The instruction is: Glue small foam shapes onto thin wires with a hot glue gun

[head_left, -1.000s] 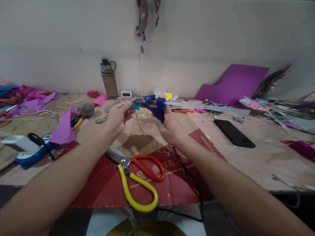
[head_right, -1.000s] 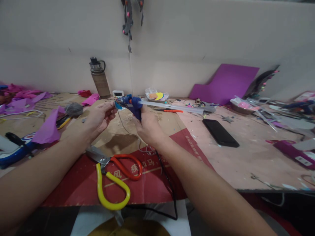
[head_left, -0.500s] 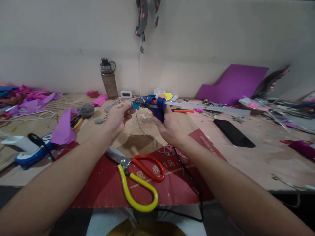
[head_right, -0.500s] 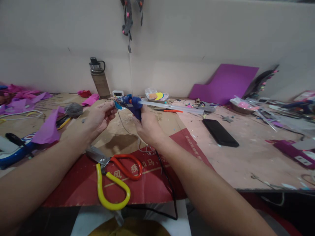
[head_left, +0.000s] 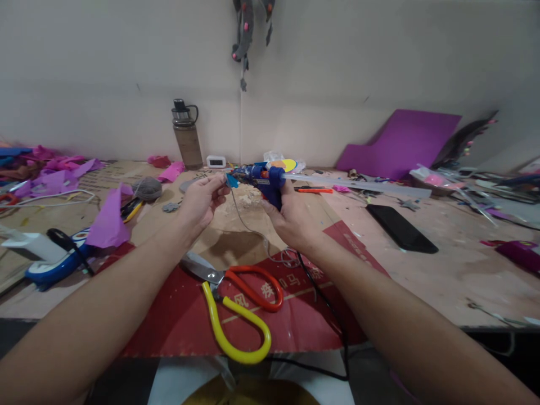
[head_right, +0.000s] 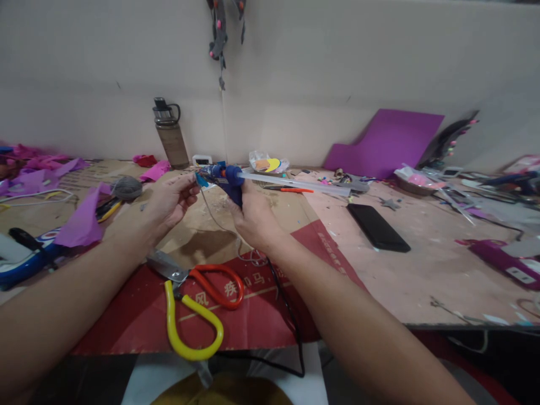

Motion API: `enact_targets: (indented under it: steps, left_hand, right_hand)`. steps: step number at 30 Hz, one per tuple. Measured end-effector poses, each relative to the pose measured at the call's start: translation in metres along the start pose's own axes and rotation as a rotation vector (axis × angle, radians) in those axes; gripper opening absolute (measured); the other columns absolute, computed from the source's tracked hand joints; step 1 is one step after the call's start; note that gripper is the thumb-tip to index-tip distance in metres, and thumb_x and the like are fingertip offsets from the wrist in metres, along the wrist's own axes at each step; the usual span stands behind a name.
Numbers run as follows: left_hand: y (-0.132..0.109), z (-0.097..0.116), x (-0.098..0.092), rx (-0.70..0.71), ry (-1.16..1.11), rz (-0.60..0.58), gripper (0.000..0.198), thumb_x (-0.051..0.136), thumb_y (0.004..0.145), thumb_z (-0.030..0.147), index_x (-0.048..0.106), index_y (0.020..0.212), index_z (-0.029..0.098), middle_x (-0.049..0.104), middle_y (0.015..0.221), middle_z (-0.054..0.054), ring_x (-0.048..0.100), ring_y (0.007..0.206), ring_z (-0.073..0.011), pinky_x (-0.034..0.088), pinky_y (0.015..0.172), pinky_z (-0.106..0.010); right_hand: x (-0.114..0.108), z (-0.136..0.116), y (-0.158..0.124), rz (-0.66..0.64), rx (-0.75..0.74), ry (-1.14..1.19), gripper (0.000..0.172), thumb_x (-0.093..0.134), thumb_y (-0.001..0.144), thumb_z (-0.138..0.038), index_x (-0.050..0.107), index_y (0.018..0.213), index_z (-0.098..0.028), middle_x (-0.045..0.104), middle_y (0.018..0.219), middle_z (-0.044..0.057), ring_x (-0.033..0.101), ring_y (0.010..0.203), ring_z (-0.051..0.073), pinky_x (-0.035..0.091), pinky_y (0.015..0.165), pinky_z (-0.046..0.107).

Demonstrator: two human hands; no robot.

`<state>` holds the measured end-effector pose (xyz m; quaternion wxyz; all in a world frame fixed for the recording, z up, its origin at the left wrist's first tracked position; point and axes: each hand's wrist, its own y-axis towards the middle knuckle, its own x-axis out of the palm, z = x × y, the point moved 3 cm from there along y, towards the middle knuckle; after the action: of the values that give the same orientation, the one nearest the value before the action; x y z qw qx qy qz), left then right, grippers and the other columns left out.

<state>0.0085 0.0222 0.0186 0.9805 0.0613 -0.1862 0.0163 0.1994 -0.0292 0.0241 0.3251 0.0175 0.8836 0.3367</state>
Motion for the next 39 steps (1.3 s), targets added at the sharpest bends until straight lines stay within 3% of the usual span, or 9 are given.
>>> enact_targets:
  steps: [11, 14, 17, 20, 24, 28, 33, 35, 39]
  left_hand:
    - [0.003, 0.002, -0.003, 0.085, 0.044, 0.046, 0.013, 0.074, 0.067, 0.021, 0.064, 0.073, 0.016, 0.061, 0.067, 0.001, 0.056, 0.056, -0.0078, 0.036, 0.047, -0.018]
    - [0.001, 0.005, -0.003, 0.191, 0.151, 0.084, 0.01, 0.073, 0.069, 0.022, 0.064, 0.071, 0.016, 0.058, 0.063, 0.002, 0.052, 0.052, -0.0073, 0.034, 0.045, -0.019]
    - [-0.002, 0.006, 0.0, 0.31, 0.235, 0.075, 0.008, 0.072, 0.072, 0.021, 0.065, 0.07, 0.017, 0.054, 0.059, 0.003, 0.044, 0.047, -0.0058, 0.031, 0.044, -0.019]
    - [-0.005, 0.003, 0.003, 0.339, 0.278, 0.018, 0.007, 0.072, 0.073, 0.021, 0.066, 0.071, 0.018, 0.054, 0.057, 0.003, 0.043, 0.046, -0.0063, 0.033, 0.044, -0.02]
    - [-0.009, 0.0, 0.009, 0.298, 0.293, -0.047, 0.007, 0.07, 0.076, 0.022, 0.066, 0.073, 0.017, 0.059, 0.059, 0.0, 0.051, 0.05, -0.0082, 0.04, 0.047, -0.02]
    - [-0.012, 0.002, 0.012, 0.264, 0.307, -0.045, 0.008, 0.07, 0.077, 0.019, 0.065, 0.072, 0.016, 0.061, 0.059, -0.001, 0.051, 0.048, -0.0075, 0.04, 0.047, -0.02]
    - [-0.018, 0.005, 0.015, 0.364, 0.483, -0.058, 0.005, 0.067, 0.079, 0.021, 0.065, 0.077, 0.017, 0.062, 0.059, 0.0, 0.054, 0.048, -0.0093, 0.043, 0.049, -0.022]
    - [-0.022, 0.007, 0.016, 0.467, 0.61, -0.061, 0.004, 0.065, 0.08, 0.021, 0.065, 0.078, 0.017, 0.063, 0.061, 0.0, 0.055, 0.05, -0.0099, 0.044, 0.05, -0.023]
    - [-0.031, 0.012, 0.022, 0.781, 0.883, -0.058, 0.003, 0.066, 0.075, 0.015, 0.066, 0.076, 0.018, 0.064, 0.071, 0.0, 0.056, 0.059, -0.01, 0.045, 0.057, -0.023]
  right_hand:
    - [0.001, 0.003, 0.002, 0.058, 0.023, 0.101, 0.042, 0.052, 0.086, -0.026, 0.046, 0.128, -0.021, 0.065, 0.116, 0.011, 0.062, 0.105, 0.027, 0.052, 0.093, 0.047]
    - [0.002, 0.016, 0.007, 0.04, 0.18, 0.324, 0.032, 0.051, 0.084, -0.026, 0.048, 0.116, -0.021, 0.068, 0.1, 0.006, 0.064, 0.076, 0.02, 0.057, 0.068, 0.038]
    - [0.003, 0.036, 0.011, 0.027, 0.394, 0.463, 0.017, 0.055, 0.081, -0.026, 0.048, 0.096, -0.022, 0.063, 0.074, -0.001, 0.054, 0.053, 0.013, 0.051, 0.051, 0.029]
    - [0.004, 0.056, 0.014, -0.017, 0.551, 0.374, 0.011, 0.055, 0.079, -0.02, 0.045, 0.081, -0.024, 0.053, 0.059, -0.004, 0.052, 0.049, 0.013, 0.047, 0.046, 0.027]
    - [0.003, 0.074, 0.014, -0.169, 0.642, 0.128, 0.012, 0.06, 0.08, -0.023, 0.05, 0.073, -0.022, 0.057, 0.056, 0.0, 0.055, 0.048, 0.015, 0.048, 0.049, 0.029]
    - [-0.007, 0.086, 0.013, -0.187, 0.61, -0.067, 0.025, 0.068, 0.076, -0.028, 0.05, 0.061, -0.022, 0.057, 0.053, 0.005, 0.061, 0.057, 0.021, 0.048, 0.056, 0.033]
    - [-0.02, 0.064, 0.017, 0.139, 0.254, -0.246, 0.024, 0.062, 0.081, -0.029, 0.046, 0.065, -0.023, 0.059, 0.076, 0.009, 0.059, 0.087, 0.026, 0.047, 0.083, 0.043]
    - [-0.01, 0.046, 0.017, 0.143, 0.205, -0.071, 0.021, 0.055, 0.086, -0.032, 0.045, 0.071, -0.023, 0.056, 0.077, 0.005, 0.056, 0.082, 0.021, 0.046, 0.082, 0.041]
    - [0.024, 0.016, 0.009, 0.106, 0.314, 0.641, 0.029, 0.065, 0.08, -0.041, 0.043, 0.087, -0.024, 0.057, 0.082, -0.001, 0.058, 0.078, 0.015, 0.048, 0.081, 0.035]
